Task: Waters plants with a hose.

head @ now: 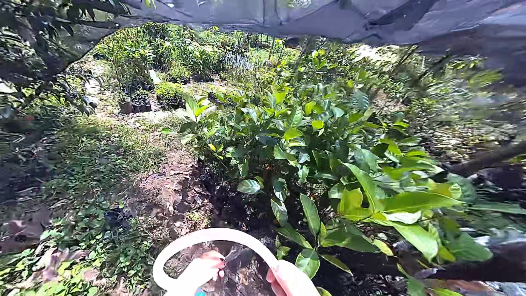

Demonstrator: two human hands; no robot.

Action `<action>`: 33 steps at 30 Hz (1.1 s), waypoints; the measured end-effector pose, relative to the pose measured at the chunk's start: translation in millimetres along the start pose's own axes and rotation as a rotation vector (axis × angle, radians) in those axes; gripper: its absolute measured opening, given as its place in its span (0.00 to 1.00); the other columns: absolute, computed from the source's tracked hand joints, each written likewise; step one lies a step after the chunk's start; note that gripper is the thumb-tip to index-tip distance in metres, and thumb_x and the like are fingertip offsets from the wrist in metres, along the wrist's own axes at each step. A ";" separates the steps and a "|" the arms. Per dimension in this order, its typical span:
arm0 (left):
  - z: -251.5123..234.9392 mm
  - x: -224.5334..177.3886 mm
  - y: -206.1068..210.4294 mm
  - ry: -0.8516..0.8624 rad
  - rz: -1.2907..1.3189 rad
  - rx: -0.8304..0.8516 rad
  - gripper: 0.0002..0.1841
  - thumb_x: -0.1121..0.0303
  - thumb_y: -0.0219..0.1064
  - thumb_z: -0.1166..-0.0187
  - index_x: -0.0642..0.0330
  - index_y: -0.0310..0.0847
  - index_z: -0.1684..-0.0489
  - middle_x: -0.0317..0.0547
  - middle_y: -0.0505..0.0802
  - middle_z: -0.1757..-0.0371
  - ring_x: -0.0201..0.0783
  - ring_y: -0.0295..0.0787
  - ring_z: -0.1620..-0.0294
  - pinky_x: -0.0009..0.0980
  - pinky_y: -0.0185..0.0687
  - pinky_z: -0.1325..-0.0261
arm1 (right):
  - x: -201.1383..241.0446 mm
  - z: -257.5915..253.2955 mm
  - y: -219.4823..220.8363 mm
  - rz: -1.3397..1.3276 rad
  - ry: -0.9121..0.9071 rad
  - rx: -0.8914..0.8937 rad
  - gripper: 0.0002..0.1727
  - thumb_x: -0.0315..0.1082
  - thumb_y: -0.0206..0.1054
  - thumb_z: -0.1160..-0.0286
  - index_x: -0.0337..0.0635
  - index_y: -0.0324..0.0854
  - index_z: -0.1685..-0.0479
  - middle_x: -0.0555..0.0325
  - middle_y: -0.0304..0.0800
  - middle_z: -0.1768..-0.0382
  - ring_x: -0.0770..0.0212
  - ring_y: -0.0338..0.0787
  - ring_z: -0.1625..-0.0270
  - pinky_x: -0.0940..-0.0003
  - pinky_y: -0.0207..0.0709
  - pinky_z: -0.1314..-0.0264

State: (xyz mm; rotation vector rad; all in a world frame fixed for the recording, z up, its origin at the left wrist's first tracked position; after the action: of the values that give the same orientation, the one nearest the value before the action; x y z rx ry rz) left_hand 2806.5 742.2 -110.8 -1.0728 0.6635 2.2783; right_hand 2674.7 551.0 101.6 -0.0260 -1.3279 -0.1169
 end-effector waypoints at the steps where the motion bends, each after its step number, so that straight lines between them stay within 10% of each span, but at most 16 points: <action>1: -1.1 -15.7 -29.7 0.003 0.044 -0.011 0.11 0.71 0.59 0.12 0.64 0.77 0.39 0.37 0.89 0.72 0.24 0.80 0.80 0.20 0.75 0.76 | 17.4 -33.1 26.1 0.016 -0.019 0.018 0.15 0.38 0.53 0.12 0.46 0.82 0.64 0.77 0.73 0.84 0.83 0.67 0.85 0.85 0.61 0.82; 7: 51.5 -119.3 -172.3 0.201 0.173 -0.229 0.09 0.74 0.52 0.11 0.63 0.76 0.43 0.34 0.90 0.75 0.19 0.77 0.85 0.14 0.70 0.82 | 105.2 -154.2 146.9 0.100 -0.220 0.229 0.13 0.43 0.60 0.16 0.45 0.80 0.65 0.75 0.72 0.81 0.82 0.68 0.82 0.84 0.62 0.78; 12: 58.6 -129.1 -187.2 0.175 -0.020 -0.258 0.12 0.70 0.58 0.11 0.65 0.77 0.37 0.33 0.90 0.71 0.19 0.77 0.82 0.16 0.73 0.79 | 82.3 -126.5 125.7 0.077 -0.211 0.152 0.13 0.44 0.63 0.19 0.44 0.81 0.66 0.77 0.72 0.81 0.84 0.68 0.81 0.86 0.63 0.77; 16: 15.6 -109.1 -147.0 0.123 -0.241 -0.151 0.10 0.77 0.59 0.15 0.73 0.80 0.43 0.36 0.89 0.68 0.21 0.82 0.73 0.21 0.80 0.64 | 27.6 -66.1 72.3 0.007 -0.248 -0.058 0.17 0.53 0.67 0.22 0.49 0.82 0.66 0.83 0.74 0.80 0.89 0.68 0.80 0.89 0.63 0.76; 33: 32.0 -18.1 135.0 -0.157 -0.597 0.152 0.16 0.73 0.67 0.18 0.71 0.75 0.36 0.44 0.89 0.65 0.28 0.82 0.76 0.24 0.80 0.70 | -83.9 268.4 20.6 -0.061 -0.442 -0.583 0.17 0.57 0.58 0.14 0.58 0.86 0.52 0.85 0.84 0.71 0.93 0.79 0.69 0.95 0.72 0.65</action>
State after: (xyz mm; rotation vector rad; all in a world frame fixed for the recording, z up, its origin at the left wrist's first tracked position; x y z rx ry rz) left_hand 2712.3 657.9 -50.9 -0.8630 0.3772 1.7421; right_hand 2397.6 600.4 86.0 -0.5308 -1.6942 -0.5731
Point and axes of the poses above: each hand's wrist, its own z-axis away from the middle knuckle, its own y-axis out of the palm, x = y × z, the point moved 2 cm from there along -z, towards the middle knuckle
